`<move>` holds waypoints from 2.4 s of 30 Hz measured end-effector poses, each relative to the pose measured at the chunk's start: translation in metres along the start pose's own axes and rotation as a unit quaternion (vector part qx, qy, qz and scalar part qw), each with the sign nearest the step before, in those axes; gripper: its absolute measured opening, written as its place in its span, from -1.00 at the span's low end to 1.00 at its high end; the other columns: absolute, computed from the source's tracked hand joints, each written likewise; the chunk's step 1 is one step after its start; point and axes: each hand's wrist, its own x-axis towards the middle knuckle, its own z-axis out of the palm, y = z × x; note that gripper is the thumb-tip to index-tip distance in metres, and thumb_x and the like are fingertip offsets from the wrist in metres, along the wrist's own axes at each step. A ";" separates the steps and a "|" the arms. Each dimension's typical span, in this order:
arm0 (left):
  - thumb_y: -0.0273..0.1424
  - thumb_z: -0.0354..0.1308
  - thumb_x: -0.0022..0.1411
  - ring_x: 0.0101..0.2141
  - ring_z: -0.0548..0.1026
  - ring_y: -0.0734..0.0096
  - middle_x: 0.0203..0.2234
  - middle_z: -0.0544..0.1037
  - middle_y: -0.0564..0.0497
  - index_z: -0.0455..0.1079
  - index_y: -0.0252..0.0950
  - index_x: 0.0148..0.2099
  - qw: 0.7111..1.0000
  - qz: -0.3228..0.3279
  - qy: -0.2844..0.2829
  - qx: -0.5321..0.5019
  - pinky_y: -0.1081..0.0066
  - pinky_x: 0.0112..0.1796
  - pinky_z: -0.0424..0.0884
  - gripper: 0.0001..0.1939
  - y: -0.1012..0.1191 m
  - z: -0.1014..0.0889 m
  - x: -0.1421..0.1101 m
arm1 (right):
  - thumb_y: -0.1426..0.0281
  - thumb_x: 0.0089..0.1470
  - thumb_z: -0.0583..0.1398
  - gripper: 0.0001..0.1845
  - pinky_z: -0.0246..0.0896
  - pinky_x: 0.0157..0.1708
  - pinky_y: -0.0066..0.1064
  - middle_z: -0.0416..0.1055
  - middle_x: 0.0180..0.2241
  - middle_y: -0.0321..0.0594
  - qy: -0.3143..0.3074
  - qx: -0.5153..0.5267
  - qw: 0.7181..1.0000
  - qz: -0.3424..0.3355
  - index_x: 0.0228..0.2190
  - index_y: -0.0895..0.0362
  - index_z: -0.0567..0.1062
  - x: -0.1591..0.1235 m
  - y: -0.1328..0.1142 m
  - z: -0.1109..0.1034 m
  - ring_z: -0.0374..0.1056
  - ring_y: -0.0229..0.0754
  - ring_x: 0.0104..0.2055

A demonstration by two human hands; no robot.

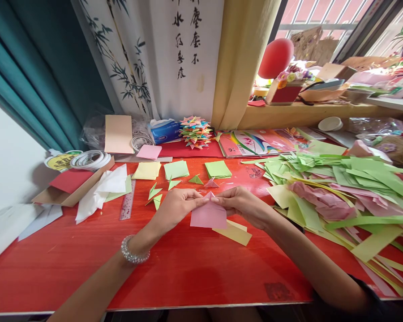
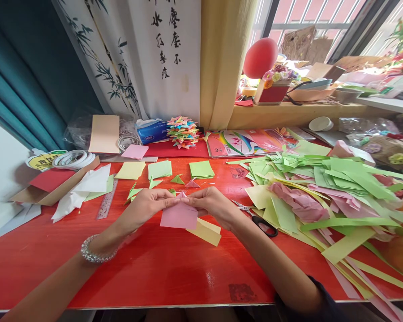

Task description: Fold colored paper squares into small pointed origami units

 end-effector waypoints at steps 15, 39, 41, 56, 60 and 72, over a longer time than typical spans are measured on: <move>-0.17 0.09 0.06 -0.46 0.36 0.45 -0.52 0.45 0.08 0.41 -0.27 -0.40 0.997 -0.006 -0.057 0.049 0.46 -0.43 0.23 -0.74 0.002 -0.007 0.003 | 0.13 -0.19 0.26 -0.62 0.23 -0.42 -0.43 0.41 -0.54 -0.22 0.036 -0.107 0.994 -0.003 -0.50 0.24 0.55 0.001 0.002 0.003 0.29 -0.30 -0.49; -0.33 0.16 0.06 -0.61 0.29 0.61 -0.65 0.39 0.12 0.39 -0.33 -0.45 0.975 0.020 0.116 -0.186 0.54 -0.52 0.25 -0.84 0.003 -0.002 0.000 | 0.14 -0.13 0.22 -0.65 0.14 -0.48 -0.48 0.31 -0.57 -0.28 0.128 -0.134 0.978 -0.099 -0.58 0.20 0.36 -0.002 -0.004 0.010 0.23 -0.32 -0.51; -0.32 0.16 0.07 -0.63 0.33 0.61 -0.65 0.41 0.12 0.36 -0.33 -0.41 0.962 0.012 0.129 -0.240 0.55 -0.53 0.29 -0.83 0.004 -0.004 0.001 | 0.15 -0.09 0.19 -0.67 0.22 -0.39 -0.44 0.36 -0.48 -0.22 0.150 -0.098 0.977 -0.114 -0.51 0.19 0.38 -0.003 -0.007 0.012 0.30 -0.27 -0.41; -0.25 0.16 0.05 -0.41 0.45 0.41 -0.40 0.46 0.00 0.37 -0.31 -0.23 0.976 0.041 0.097 -0.190 0.45 -0.47 0.46 -0.73 -0.002 0.013 0.000 | 0.24 0.01 0.12 -0.74 0.19 -0.44 -0.47 0.40 -0.42 -0.23 0.206 -0.131 0.948 -0.205 -0.34 0.16 0.47 -0.001 -0.002 0.011 0.27 -0.24 -0.40; -0.25 0.16 0.04 -0.40 0.44 0.38 -0.39 0.48 -0.01 0.41 -0.31 -0.19 0.978 0.041 0.099 -0.180 0.41 -0.44 0.46 -0.70 -0.001 0.013 0.000 | 0.25 0.00 0.12 -0.69 0.13 -0.46 -0.46 0.40 -0.45 -0.26 0.256 -0.223 0.915 -0.219 -0.27 0.14 0.52 -0.002 0.001 0.013 0.24 -0.22 -0.40; -0.28 0.16 0.06 -0.44 0.43 0.43 -0.47 0.47 0.01 0.42 -0.34 -0.32 0.974 0.035 0.097 -0.199 0.45 -0.46 0.43 -0.78 -0.002 0.012 0.000 | 0.30 0.08 0.06 -0.64 0.19 -0.43 -0.42 0.49 -0.32 -0.23 0.223 -0.363 0.869 -0.253 -0.09 0.06 0.45 -0.007 0.003 0.015 0.35 -0.16 -0.37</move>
